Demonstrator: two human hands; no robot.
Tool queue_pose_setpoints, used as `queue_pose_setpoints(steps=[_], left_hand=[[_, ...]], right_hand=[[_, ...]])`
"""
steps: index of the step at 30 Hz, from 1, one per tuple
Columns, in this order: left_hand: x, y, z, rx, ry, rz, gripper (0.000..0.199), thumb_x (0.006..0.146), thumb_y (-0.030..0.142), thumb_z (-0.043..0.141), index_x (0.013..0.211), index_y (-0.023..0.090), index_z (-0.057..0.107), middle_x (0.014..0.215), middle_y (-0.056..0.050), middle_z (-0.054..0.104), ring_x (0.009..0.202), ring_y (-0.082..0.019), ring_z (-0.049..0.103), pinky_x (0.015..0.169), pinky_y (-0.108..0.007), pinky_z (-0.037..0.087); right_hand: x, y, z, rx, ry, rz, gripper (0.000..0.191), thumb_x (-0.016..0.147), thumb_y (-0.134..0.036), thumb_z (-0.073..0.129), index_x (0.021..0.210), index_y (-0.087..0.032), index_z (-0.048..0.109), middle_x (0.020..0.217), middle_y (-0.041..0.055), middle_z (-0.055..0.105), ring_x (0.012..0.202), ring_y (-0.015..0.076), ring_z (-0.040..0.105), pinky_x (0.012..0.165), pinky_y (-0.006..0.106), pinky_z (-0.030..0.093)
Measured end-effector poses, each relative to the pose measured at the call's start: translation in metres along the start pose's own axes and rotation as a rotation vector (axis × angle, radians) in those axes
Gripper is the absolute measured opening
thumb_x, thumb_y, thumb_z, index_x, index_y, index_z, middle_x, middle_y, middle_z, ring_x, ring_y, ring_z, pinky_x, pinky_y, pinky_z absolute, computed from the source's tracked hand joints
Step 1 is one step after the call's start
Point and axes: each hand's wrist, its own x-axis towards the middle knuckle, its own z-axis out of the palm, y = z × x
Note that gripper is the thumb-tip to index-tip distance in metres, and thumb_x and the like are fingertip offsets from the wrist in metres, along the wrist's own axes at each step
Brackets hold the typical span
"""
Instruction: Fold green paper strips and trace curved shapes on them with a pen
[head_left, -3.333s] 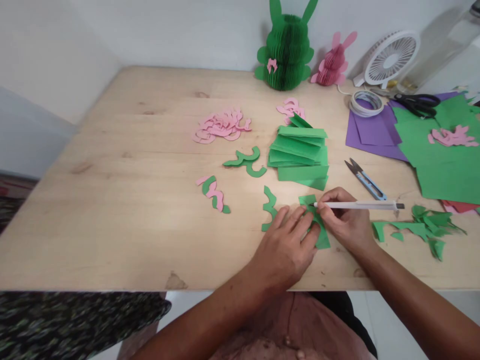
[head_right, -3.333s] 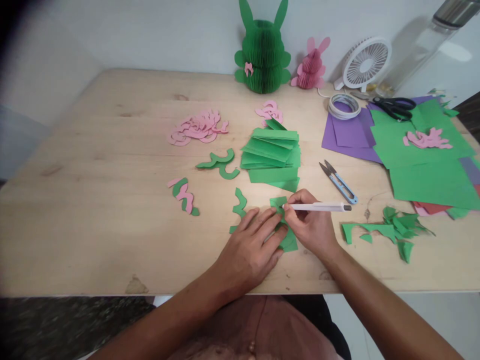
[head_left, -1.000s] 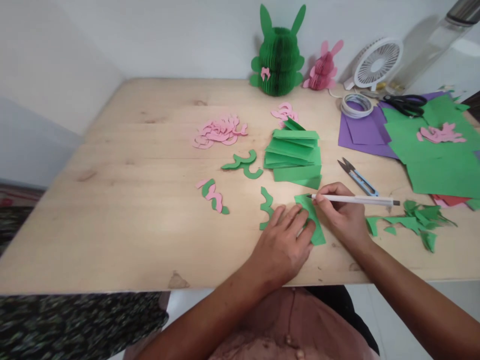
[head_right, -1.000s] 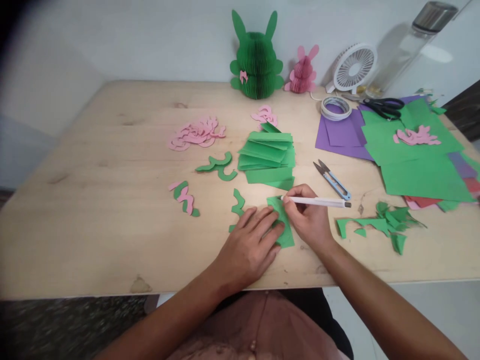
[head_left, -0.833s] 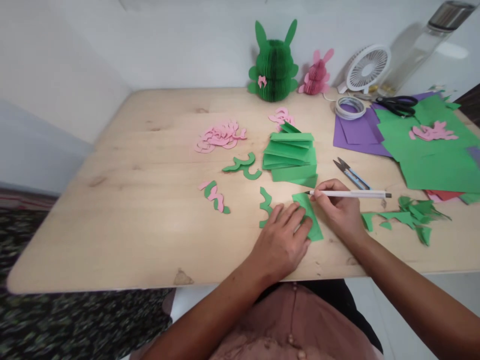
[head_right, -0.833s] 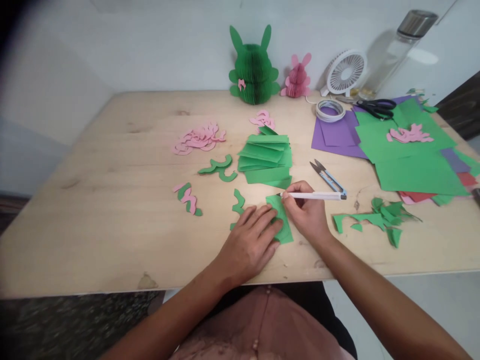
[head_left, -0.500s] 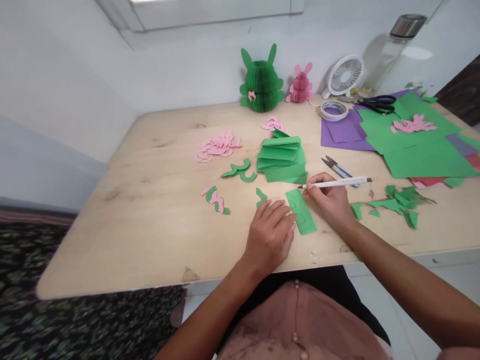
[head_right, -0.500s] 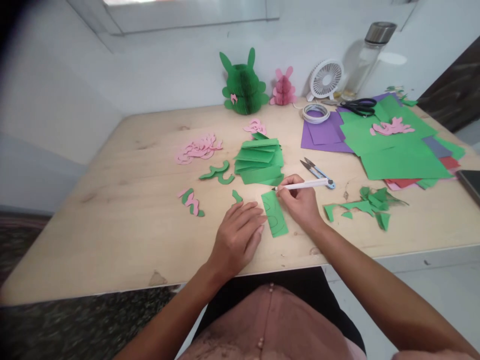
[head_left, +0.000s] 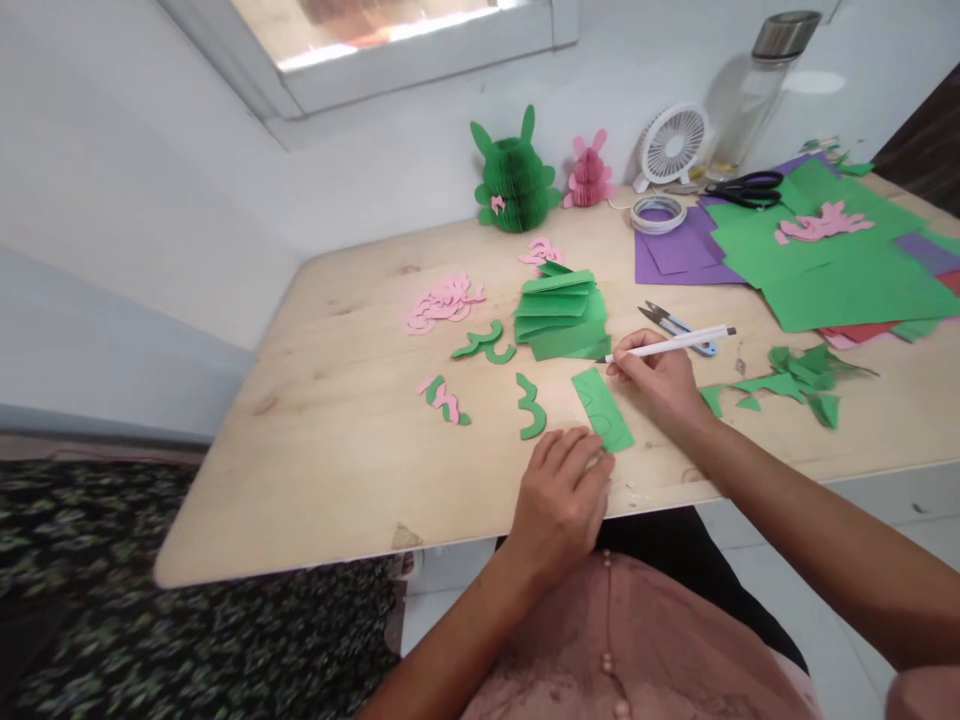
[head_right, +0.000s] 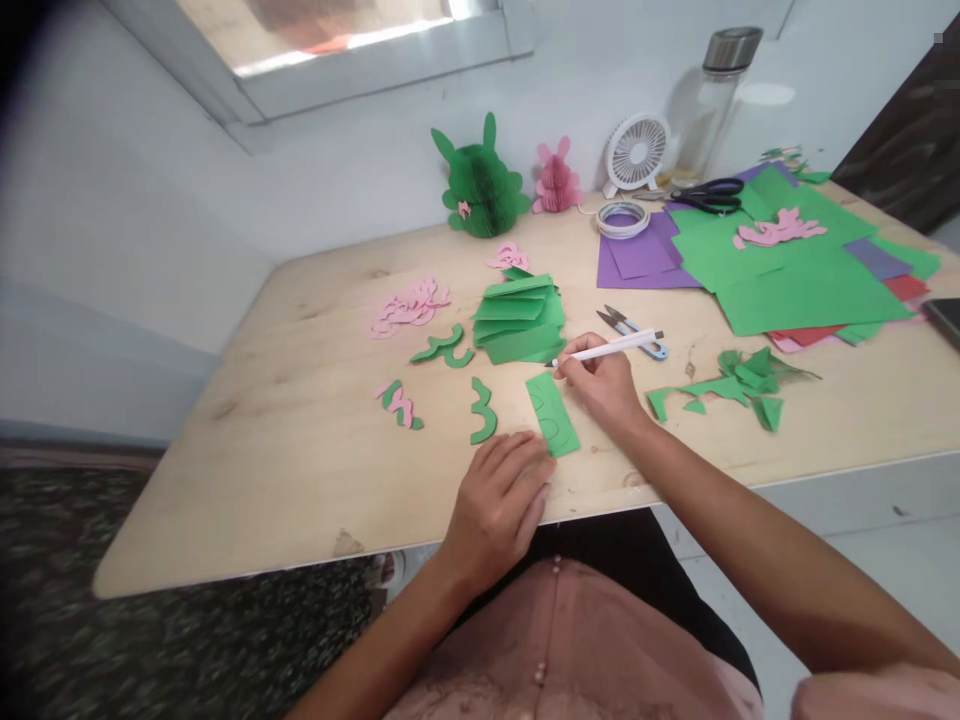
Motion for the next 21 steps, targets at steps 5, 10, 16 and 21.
queue_pose_setpoints(steps=[5, 10, 16, 21], left_hand=[[0.005, -0.002, 0.011, 0.099, 0.000, 0.076, 0.021, 0.090, 0.011, 0.049, 0.104, 0.012, 0.064, 0.112, -0.012, 0.068, 0.113, -0.026, 0.058, 0.098, -0.044, 0.045], [0.015, -0.010, 0.020, 0.217, 0.009, 0.115, 0.019, 0.095, 0.013, 0.047, 0.102, 0.014, 0.065, 0.111, -0.008, 0.069, 0.111, -0.023, 0.060, 0.100, -0.043, 0.044], [0.024, -0.018, 0.019, 0.256, 0.004, 0.153, 0.022, 0.098, 0.013, 0.044, 0.097, 0.014, 0.065, 0.100, -0.005, 0.071, 0.103, -0.020, 0.063, 0.099, -0.042, 0.043], [0.016, -0.020, 0.013, 0.187, 0.032, 0.084, 0.020, 0.097, 0.013, 0.045, 0.098, 0.016, 0.065, 0.102, -0.006, 0.071, 0.104, -0.020, 0.063, 0.100, -0.041, 0.043]], right_hand=[[-0.001, 0.000, -0.001, -0.016, -0.011, 0.003, 0.012, 0.072, -0.030, 0.066, 0.074, -0.021, 0.059, 0.063, -0.0013, 0.064, 0.059, 0.0129, 0.057, 0.057, 0.025, 0.042], [-0.001, -0.001, -0.001, -0.022, 0.004, 0.002, 0.013, 0.071, -0.031, 0.066, 0.072, -0.020, 0.059, 0.063, -0.0010, 0.064, 0.059, 0.0129, 0.058, 0.056, 0.025, 0.043], [0.000, 0.003, -0.001, 0.007, 0.010, 0.022, 0.015, 0.071, -0.032, 0.068, 0.073, -0.020, 0.059, 0.063, -0.0010, 0.064, 0.058, 0.0128, 0.057, 0.054, 0.025, 0.042], [0.000, 0.004, -0.001, 0.028, 0.000, 0.037, 0.015, 0.073, -0.033, 0.068, 0.074, -0.021, 0.059, 0.063, -0.0017, 0.064, 0.057, 0.0123, 0.056, 0.053, 0.025, 0.041]])
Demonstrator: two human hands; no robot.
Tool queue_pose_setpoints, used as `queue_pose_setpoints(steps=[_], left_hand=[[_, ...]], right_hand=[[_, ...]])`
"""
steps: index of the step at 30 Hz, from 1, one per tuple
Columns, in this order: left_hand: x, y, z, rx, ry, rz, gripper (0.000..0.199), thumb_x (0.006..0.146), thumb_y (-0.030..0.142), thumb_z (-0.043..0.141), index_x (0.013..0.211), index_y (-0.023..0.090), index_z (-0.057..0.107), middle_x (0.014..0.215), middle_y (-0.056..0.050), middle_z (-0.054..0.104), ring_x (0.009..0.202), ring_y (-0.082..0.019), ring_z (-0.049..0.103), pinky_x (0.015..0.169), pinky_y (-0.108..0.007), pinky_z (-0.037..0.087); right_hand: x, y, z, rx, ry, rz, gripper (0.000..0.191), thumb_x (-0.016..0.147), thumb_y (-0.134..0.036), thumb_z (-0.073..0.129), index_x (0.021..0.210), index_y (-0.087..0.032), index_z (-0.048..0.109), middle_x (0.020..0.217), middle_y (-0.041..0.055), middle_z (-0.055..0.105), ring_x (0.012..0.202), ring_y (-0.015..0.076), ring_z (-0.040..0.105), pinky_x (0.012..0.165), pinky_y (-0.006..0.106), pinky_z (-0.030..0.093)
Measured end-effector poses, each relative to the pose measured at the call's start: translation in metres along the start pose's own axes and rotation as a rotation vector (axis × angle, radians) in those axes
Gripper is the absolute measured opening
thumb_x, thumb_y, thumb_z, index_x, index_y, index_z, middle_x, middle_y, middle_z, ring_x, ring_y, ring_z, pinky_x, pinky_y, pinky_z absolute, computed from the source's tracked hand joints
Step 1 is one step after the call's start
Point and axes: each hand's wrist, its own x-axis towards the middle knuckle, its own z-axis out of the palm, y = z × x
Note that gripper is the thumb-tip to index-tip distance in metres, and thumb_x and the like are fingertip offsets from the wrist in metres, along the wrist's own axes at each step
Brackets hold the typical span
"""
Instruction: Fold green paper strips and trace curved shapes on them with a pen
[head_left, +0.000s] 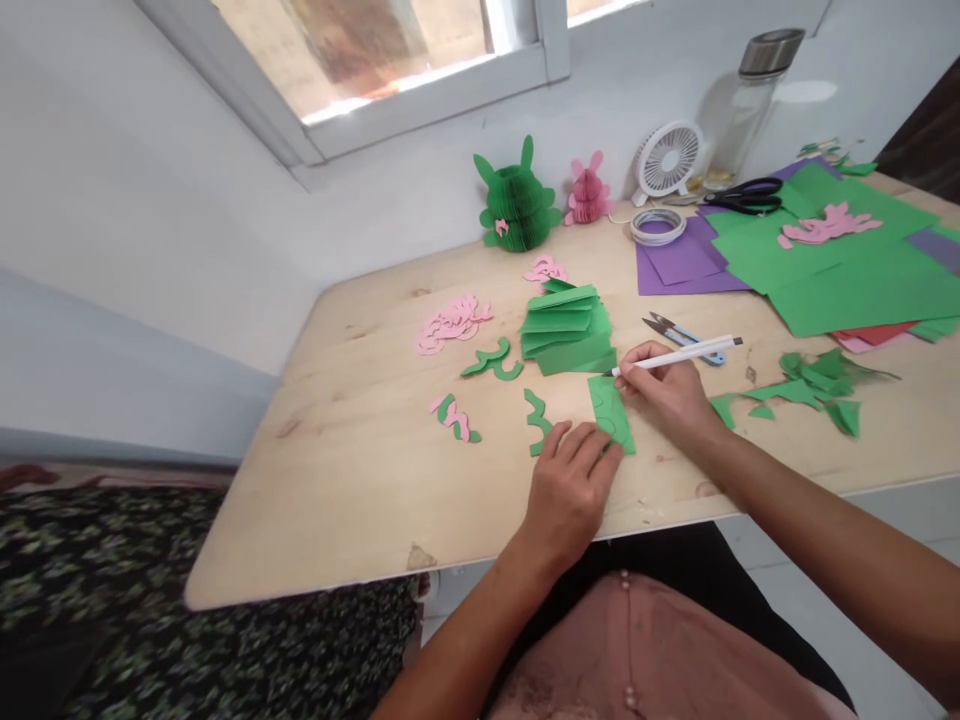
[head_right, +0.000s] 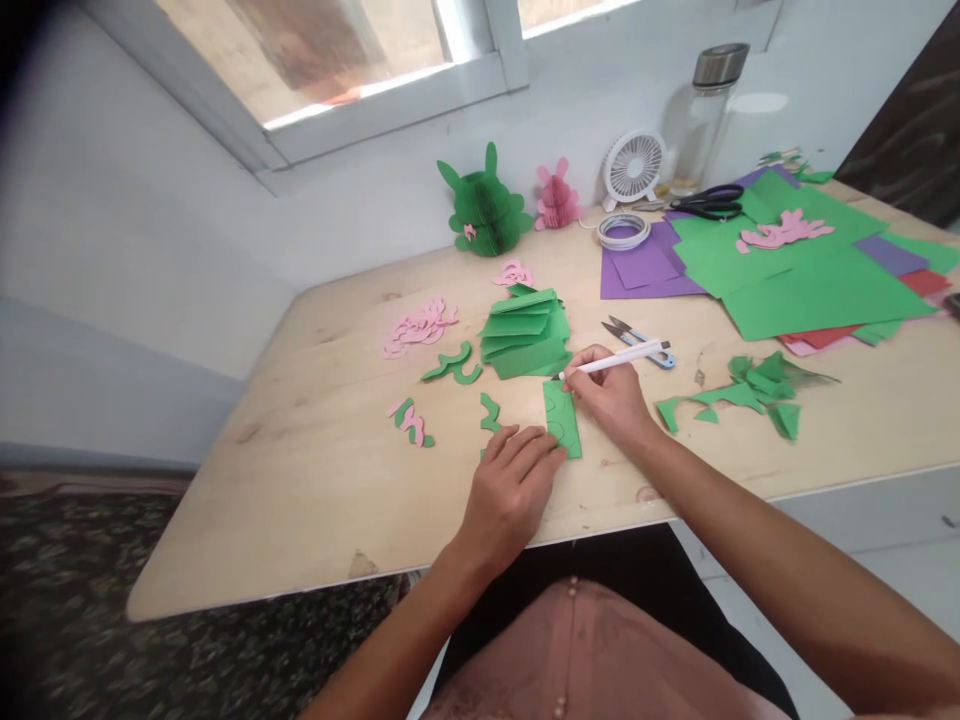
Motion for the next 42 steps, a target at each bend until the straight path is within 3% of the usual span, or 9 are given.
queue_pose_setpoints(steps=[7, 15, 20, 42], left_hand=[[-0.014, 0.007, -0.011, -0.073, -0.023, -0.061, 0.021, 0.092, 0.009, 0.047, 0.102, 0.015, 0.064, 0.110, -0.009, 0.070, 0.108, -0.023, 0.062, 0.099, -0.043, 0.045], [-0.014, 0.015, -0.008, -0.084, -0.104, -0.045, 0.024, 0.093, 0.018, 0.048, 0.112, 0.014, 0.063, 0.126, -0.010, 0.064, 0.120, -0.026, 0.056, 0.103, -0.046, 0.043], [-0.016, 0.016, -0.004, -0.070, -0.155, -0.037, 0.025, 0.093, 0.021, 0.050, 0.115, 0.016, 0.062, 0.124, -0.010, 0.065, 0.120, -0.025, 0.056, 0.104, -0.047, 0.042], [-0.018, 0.015, -0.014, -0.142, -0.143, -0.073, 0.024, 0.093, 0.018, 0.047, 0.111, 0.016, 0.063, 0.124, -0.009, 0.065, 0.119, -0.025, 0.056, 0.104, -0.047, 0.042]], right_hand=[[0.001, -0.001, 0.001, 0.086, -0.007, 0.011, 0.017, 0.073, -0.035, 0.069, 0.075, -0.021, 0.059, 0.062, -0.0017, 0.065, 0.055, 0.0114, 0.056, 0.054, 0.025, 0.043], [-0.001, 0.002, 0.000, 0.123, -0.066, -0.013, 0.029, 0.078, -0.047, 0.065, 0.090, -0.020, 0.064, 0.068, 0.0004, 0.068, 0.062, 0.0133, 0.061, 0.060, 0.028, 0.048], [-0.002, 0.005, -0.001, 0.085, -0.065, -0.053, 0.034, 0.083, -0.051, 0.061, 0.098, -0.020, 0.064, 0.075, 0.0017, 0.070, 0.067, 0.0143, 0.063, 0.065, 0.029, 0.050], [-0.004, -0.001, -0.003, -0.019, -0.039, -0.134, 0.037, 0.086, -0.053, 0.057, 0.102, -0.021, 0.064, 0.077, 0.0012, 0.069, 0.071, 0.0146, 0.064, 0.070, 0.029, 0.050]])
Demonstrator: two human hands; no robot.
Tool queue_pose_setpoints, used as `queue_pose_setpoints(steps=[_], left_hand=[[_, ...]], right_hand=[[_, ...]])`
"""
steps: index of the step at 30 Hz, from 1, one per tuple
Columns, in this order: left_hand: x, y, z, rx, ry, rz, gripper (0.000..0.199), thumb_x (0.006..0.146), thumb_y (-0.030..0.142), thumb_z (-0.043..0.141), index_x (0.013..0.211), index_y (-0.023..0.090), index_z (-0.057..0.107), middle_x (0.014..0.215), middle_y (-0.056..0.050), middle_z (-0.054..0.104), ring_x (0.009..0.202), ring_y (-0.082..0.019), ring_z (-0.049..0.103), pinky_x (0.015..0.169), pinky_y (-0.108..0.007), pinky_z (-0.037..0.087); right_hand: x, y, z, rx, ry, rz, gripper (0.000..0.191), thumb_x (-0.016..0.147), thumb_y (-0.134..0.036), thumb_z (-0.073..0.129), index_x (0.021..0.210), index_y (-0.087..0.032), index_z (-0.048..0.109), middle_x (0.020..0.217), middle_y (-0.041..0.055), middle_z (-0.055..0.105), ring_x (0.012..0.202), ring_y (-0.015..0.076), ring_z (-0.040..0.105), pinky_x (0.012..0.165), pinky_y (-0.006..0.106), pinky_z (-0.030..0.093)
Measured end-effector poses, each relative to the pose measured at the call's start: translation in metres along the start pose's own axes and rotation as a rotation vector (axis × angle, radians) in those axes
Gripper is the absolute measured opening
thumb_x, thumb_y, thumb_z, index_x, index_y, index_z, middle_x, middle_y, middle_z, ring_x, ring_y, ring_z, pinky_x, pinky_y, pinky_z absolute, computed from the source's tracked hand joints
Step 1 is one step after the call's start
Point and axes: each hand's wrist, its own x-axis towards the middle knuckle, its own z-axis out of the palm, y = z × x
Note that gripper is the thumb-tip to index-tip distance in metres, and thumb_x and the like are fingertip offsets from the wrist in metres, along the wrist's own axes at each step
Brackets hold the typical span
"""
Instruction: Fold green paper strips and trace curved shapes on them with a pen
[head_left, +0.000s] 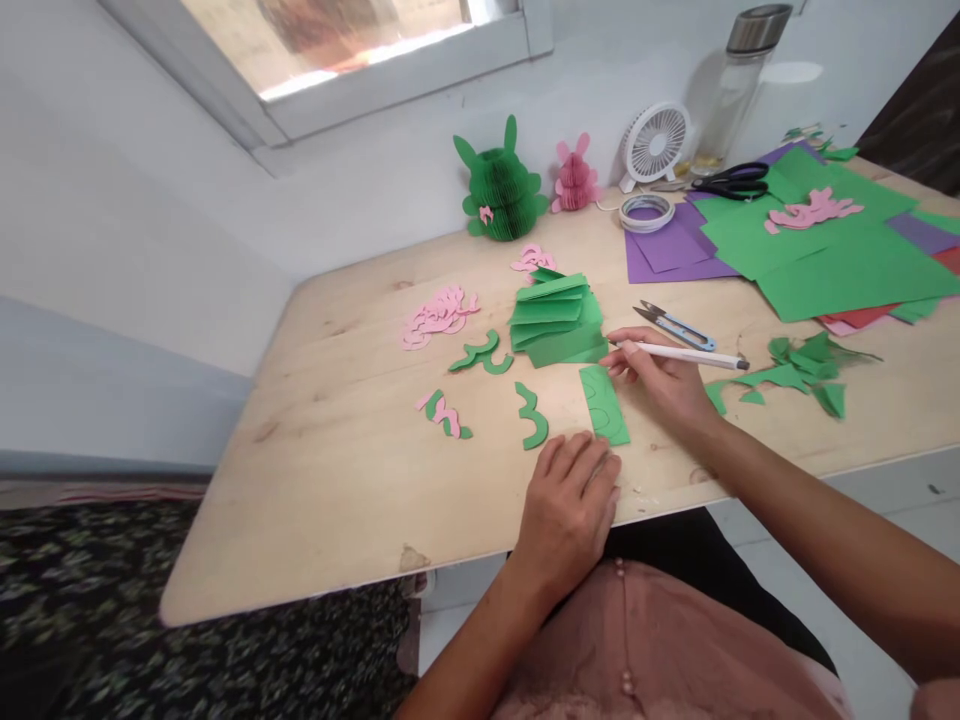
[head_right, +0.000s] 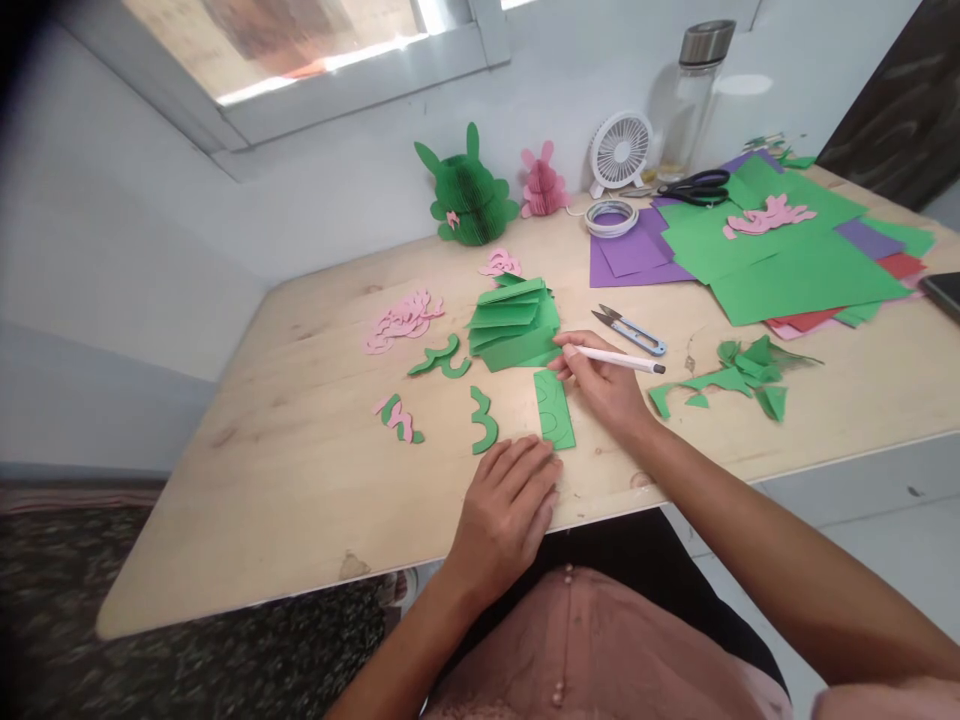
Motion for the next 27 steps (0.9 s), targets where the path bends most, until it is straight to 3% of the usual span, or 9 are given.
queue_pose_setpoints(steps=[9, 13, 19, 22, 27], left_hand=[[0.006, -0.004, 0.003, 0.047, -0.056, 0.016, 0.031, 0.094, 0.025, 0.047, 0.120, 0.015, 0.060, 0.133, -0.011, 0.060, 0.129, -0.029, 0.049, 0.106, -0.051, 0.039], [0.006, -0.004, 0.006, 0.054, -0.079, 0.012, 0.034, 0.094, 0.028, 0.048, 0.123, 0.014, 0.059, 0.134, -0.013, 0.059, 0.131, -0.029, 0.047, 0.107, -0.052, 0.038], [0.006, -0.004, 0.007, 0.031, -0.087, 0.005, 0.036, 0.095, 0.029, 0.047, 0.124, 0.012, 0.057, 0.134, -0.012, 0.059, 0.129, -0.028, 0.048, 0.108, -0.052, 0.036], [0.007, -0.005, 0.005, 0.041, -0.085, 0.010, 0.036, 0.094, 0.029, 0.049, 0.125, 0.012, 0.057, 0.133, -0.012, 0.060, 0.129, -0.027, 0.049, 0.109, -0.050, 0.036], [0.011, -0.008, 0.001, 0.020, -0.124, 0.021, 0.034, 0.093, 0.030, 0.051, 0.122, 0.013, 0.058, 0.130, -0.012, 0.061, 0.127, -0.027, 0.050, 0.109, -0.050, 0.035]], right_hand=[[0.002, 0.004, -0.004, -0.107, 0.015, 0.013, 0.029, 0.085, -0.045, 0.058, 0.093, -0.020, 0.069, 0.073, 0.0003, 0.065, 0.069, 0.0140, 0.059, 0.068, 0.028, 0.046], [0.000, -0.007, -0.007, -0.064, 0.042, 0.072, 0.022, 0.082, -0.041, 0.061, 0.088, -0.020, 0.064, 0.072, 0.0005, 0.066, 0.068, 0.0145, 0.061, 0.065, 0.028, 0.047], [-0.028, -0.030, -0.017, -0.149, -0.001, 0.131, 0.020, 0.081, -0.041, 0.065, 0.082, -0.021, 0.062, 0.071, 0.0015, 0.066, 0.066, 0.0156, 0.062, 0.061, 0.027, 0.048], [-0.045, -0.025, -0.021, -0.212, -0.018, 0.177, 0.021, 0.082, -0.043, 0.064, 0.082, -0.022, 0.063, 0.073, 0.0021, 0.067, 0.068, 0.0169, 0.064, 0.063, 0.028, 0.050], [-0.055, -0.011, -0.020, -0.275, 0.033, 0.116, 0.019, 0.085, -0.041, 0.061, 0.078, -0.024, 0.062, 0.071, 0.0013, 0.065, 0.066, 0.0167, 0.063, 0.060, 0.027, 0.049]])
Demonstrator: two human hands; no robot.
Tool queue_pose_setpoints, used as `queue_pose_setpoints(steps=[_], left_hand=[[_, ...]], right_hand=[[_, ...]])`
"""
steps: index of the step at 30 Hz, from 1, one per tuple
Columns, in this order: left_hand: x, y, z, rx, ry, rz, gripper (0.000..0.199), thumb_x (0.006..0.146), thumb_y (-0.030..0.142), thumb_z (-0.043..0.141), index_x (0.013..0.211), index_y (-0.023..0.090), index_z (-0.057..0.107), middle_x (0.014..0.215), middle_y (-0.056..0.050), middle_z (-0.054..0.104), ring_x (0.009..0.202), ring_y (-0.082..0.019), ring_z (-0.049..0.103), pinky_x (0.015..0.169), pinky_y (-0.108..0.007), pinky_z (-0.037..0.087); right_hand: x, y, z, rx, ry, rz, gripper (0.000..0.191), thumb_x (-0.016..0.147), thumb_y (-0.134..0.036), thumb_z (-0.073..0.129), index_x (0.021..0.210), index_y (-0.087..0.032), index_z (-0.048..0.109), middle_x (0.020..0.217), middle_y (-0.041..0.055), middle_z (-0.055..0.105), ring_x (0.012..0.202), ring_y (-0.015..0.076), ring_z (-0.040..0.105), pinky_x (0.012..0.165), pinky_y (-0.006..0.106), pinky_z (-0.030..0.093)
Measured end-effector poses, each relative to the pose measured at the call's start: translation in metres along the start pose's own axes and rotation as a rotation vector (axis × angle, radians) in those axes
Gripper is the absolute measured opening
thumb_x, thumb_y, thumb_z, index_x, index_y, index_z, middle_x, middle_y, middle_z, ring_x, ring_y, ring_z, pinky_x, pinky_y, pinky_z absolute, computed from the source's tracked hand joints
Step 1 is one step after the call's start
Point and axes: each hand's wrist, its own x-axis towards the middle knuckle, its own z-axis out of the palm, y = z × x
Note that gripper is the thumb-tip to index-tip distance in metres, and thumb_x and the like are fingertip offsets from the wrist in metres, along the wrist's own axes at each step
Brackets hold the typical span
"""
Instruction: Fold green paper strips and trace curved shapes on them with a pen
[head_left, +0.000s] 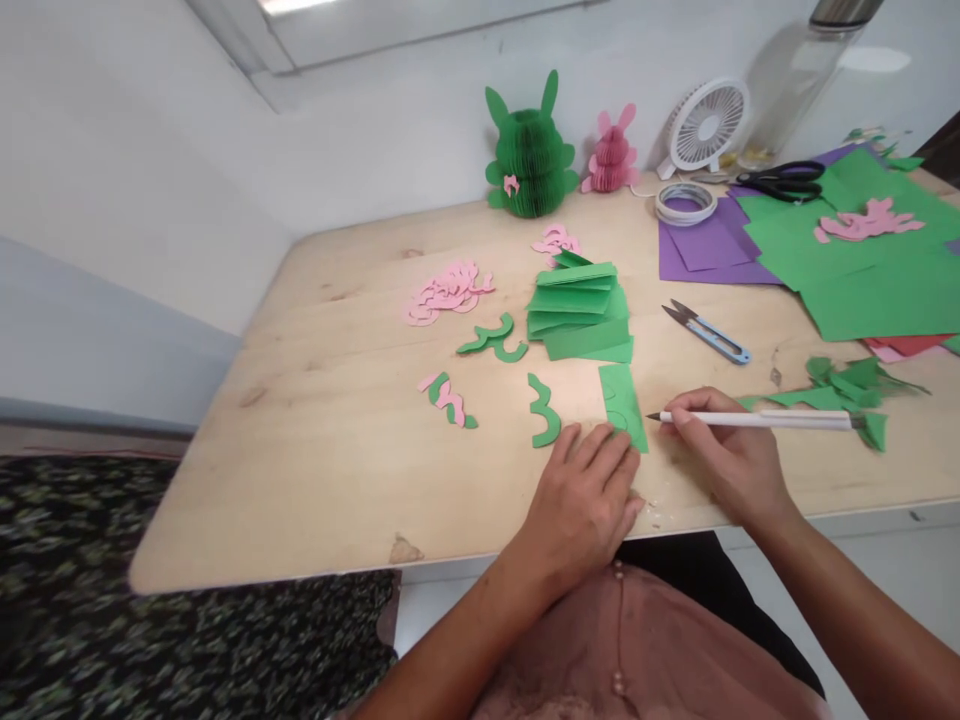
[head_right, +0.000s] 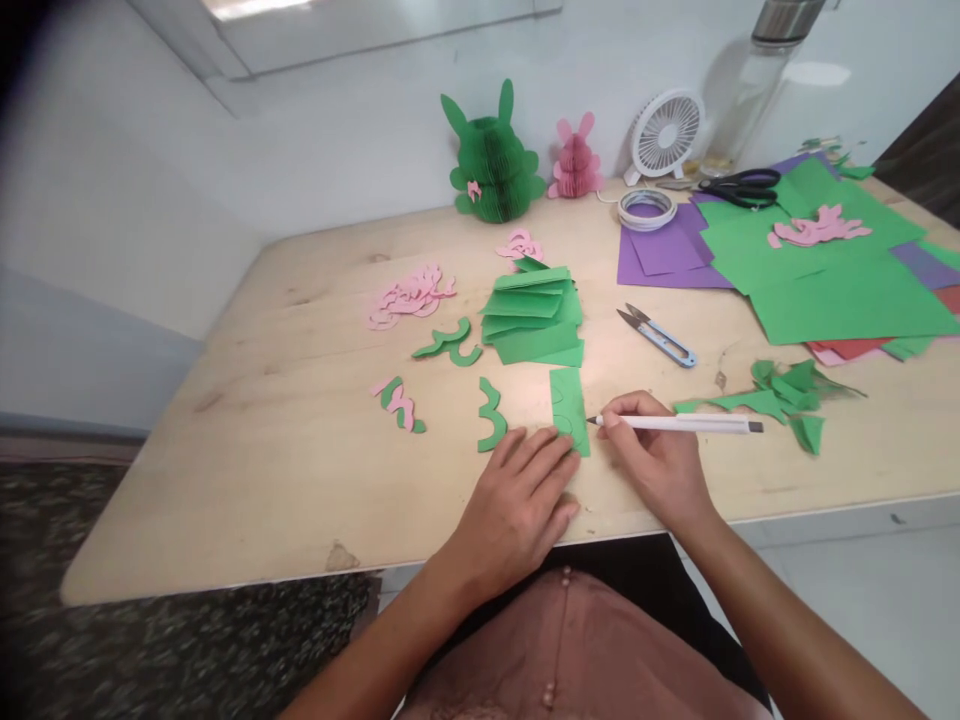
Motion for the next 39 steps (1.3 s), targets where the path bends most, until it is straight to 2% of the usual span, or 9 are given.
queue_pose_setpoints(steps=[6, 13, 22, 39], left_hand=[[0.005, -0.008, -0.006, -0.059, -0.071, 0.015, 0.035, 0.093, 0.033, 0.050, 0.122, 0.015, 0.057, 0.146, -0.014, 0.047, 0.139, -0.029, 0.037, 0.113, -0.053, 0.030], [0.008, -0.014, -0.007, -0.104, -0.097, 0.032, 0.041, 0.093, 0.035, 0.049, 0.128, 0.014, 0.053, 0.141, -0.013, 0.053, 0.138, -0.027, 0.040, 0.115, -0.054, 0.026], [0.008, -0.014, -0.006, -0.127, -0.112, 0.020, 0.042, 0.094, 0.036, 0.048, 0.131, 0.015, 0.052, 0.145, -0.011, 0.049, 0.139, -0.027, 0.037, 0.116, -0.054, 0.024], [0.009, -0.015, -0.009, -0.131, -0.143, 0.012, 0.042, 0.095, 0.035, 0.046, 0.131, 0.014, 0.052, 0.147, -0.009, 0.046, 0.139, -0.028, 0.037, 0.116, -0.056, 0.022]], right_hand=[[-0.001, 0.001, 0.002, -0.040, -0.001, -0.013, 0.014, 0.085, -0.036, 0.061, 0.079, -0.023, 0.061, 0.070, 0.0007, 0.065, 0.062, 0.0158, 0.061, 0.055, 0.026, 0.046], [-0.003, 0.000, 0.002, -0.097, 0.002, -0.054, 0.012, 0.085, -0.033, 0.060, 0.078, -0.023, 0.060, 0.071, 0.0008, 0.065, 0.064, 0.0156, 0.061, 0.056, 0.026, 0.046], [-0.002, -0.005, 0.004, -0.309, 0.005, -0.111, 0.013, 0.084, -0.029, 0.057, 0.073, -0.023, 0.059, 0.065, -0.0005, 0.062, 0.055, 0.0128, 0.055, 0.049, 0.025, 0.041], [0.000, -0.010, 0.006, -0.402, 0.001, -0.193, 0.013, 0.083, -0.023, 0.058, 0.071, -0.020, 0.058, 0.060, -0.0035, 0.058, 0.049, 0.0087, 0.048, 0.045, 0.021, 0.035]])
